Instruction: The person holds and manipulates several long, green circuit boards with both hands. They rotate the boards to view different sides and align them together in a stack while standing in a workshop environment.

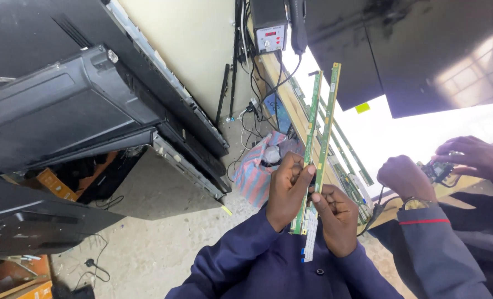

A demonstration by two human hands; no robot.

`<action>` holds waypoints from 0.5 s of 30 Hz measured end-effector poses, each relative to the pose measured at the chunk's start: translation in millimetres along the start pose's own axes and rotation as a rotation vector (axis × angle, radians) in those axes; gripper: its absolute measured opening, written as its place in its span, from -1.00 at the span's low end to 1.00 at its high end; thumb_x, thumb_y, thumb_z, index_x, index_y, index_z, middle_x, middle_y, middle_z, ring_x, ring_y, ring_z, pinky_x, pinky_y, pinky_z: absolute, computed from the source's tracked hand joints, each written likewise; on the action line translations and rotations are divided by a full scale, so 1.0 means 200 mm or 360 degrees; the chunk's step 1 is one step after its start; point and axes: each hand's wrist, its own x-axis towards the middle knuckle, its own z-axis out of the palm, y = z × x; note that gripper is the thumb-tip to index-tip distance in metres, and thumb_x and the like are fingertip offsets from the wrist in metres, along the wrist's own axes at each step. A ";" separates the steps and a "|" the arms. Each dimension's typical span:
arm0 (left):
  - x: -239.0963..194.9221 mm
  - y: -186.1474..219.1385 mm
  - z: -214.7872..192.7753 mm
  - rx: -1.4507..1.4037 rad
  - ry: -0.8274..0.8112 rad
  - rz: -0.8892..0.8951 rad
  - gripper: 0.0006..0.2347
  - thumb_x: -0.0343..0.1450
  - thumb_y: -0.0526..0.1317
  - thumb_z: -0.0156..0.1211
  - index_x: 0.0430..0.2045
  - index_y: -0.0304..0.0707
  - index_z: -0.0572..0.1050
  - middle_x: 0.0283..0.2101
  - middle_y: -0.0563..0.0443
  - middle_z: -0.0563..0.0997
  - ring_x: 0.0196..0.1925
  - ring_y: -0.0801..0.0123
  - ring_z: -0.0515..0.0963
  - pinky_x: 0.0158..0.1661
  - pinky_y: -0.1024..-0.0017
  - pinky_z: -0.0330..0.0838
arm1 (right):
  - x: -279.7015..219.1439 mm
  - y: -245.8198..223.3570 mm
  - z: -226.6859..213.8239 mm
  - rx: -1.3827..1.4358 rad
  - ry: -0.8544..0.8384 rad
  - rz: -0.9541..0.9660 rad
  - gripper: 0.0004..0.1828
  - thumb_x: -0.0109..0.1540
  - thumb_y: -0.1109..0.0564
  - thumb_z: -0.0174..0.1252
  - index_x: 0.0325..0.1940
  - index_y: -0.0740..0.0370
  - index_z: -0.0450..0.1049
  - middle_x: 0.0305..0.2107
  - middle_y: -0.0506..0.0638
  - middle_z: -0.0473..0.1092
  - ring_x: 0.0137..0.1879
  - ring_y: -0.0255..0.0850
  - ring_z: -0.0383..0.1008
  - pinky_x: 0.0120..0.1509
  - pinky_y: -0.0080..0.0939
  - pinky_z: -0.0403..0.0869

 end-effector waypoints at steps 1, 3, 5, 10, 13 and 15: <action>0.01 -0.01 0.00 0.0000 -0.0004 0.0013 -0.81 0.52 -0.04 -0.07 -0.38 -0.09 0.21 -0.65 0.13 0.08 -0.65 0.49 0.02 -0.52 0.34 0.02 | 0.01 0.00 0.00 0.0001 0.0003 -0.0013 -0.74 0.25 0.02 0.14 -0.21 0.30 0.51 -0.65 -0.17 0.19 -0.49 -0.43 0.03 -0.39 -0.38 0.10; 0.00 -0.01 0.00 0.0007 0.0016 0.0002 -0.79 0.51 -0.04 -0.05 -0.40 -0.10 0.21 -0.67 0.14 0.09 -0.65 0.51 0.03 -0.52 0.35 -0.01 | 0.00 0.01 0.00 0.0053 -0.0004 -0.0003 -0.76 0.25 0.05 0.14 -0.22 0.31 0.50 -0.67 -0.17 0.13 -0.51 -0.43 -0.01 -0.40 -0.40 0.06; 0.00 -0.02 0.01 0.0006 0.0013 -0.0006 -0.80 0.51 -0.04 -0.05 -0.40 -0.10 0.21 -0.66 0.13 0.08 -0.64 0.49 0.01 -0.52 0.33 -0.01 | 0.01 0.02 0.00 0.0075 -0.0020 -0.0008 -0.78 0.26 0.06 0.13 -0.25 0.30 0.48 -0.67 -0.17 0.10 -0.51 -0.43 -0.03 -0.40 -0.39 0.05; 0.00 -0.03 0.01 0.0014 0.0007 0.0002 -0.80 0.51 -0.04 -0.05 -0.40 -0.10 0.21 -0.65 0.13 0.08 -0.64 0.48 0.01 -0.52 0.33 0.00 | 0.01 0.02 -0.01 0.0069 -0.0034 -0.0005 -0.77 0.26 0.06 0.13 -0.22 0.32 0.50 -0.66 -0.13 0.23 -0.50 -0.42 0.08 -0.39 -0.37 0.14; 0.00 -0.05 0.00 0.0038 0.0006 -0.0013 -0.79 0.50 -0.01 -0.04 -0.36 -0.10 0.24 -0.65 0.13 0.09 -0.64 0.45 0.03 -0.51 0.29 0.00 | 0.01 0.04 -0.01 0.0123 -0.0026 0.0003 -0.79 0.25 0.10 0.15 -0.20 0.34 0.48 -0.50 -0.06 0.43 -0.37 -0.43 0.28 -0.32 -0.39 0.28; 0.00 -0.04 0.00 0.0023 -0.0003 -0.0008 -0.79 0.50 0.00 -0.05 -0.35 -0.10 0.24 -0.65 0.12 0.10 -0.65 0.44 0.04 -0.51 0.27 0.01 | 0.01 0.04 -0.01 0.0128 -0.0022 0.0005 -0.77 0.25 0.09 0.15 -0.17 0.34 0.50 -0.51 -0.07 0.43 -0.40 -0.43 0.26 -0.32 -0.40 0.27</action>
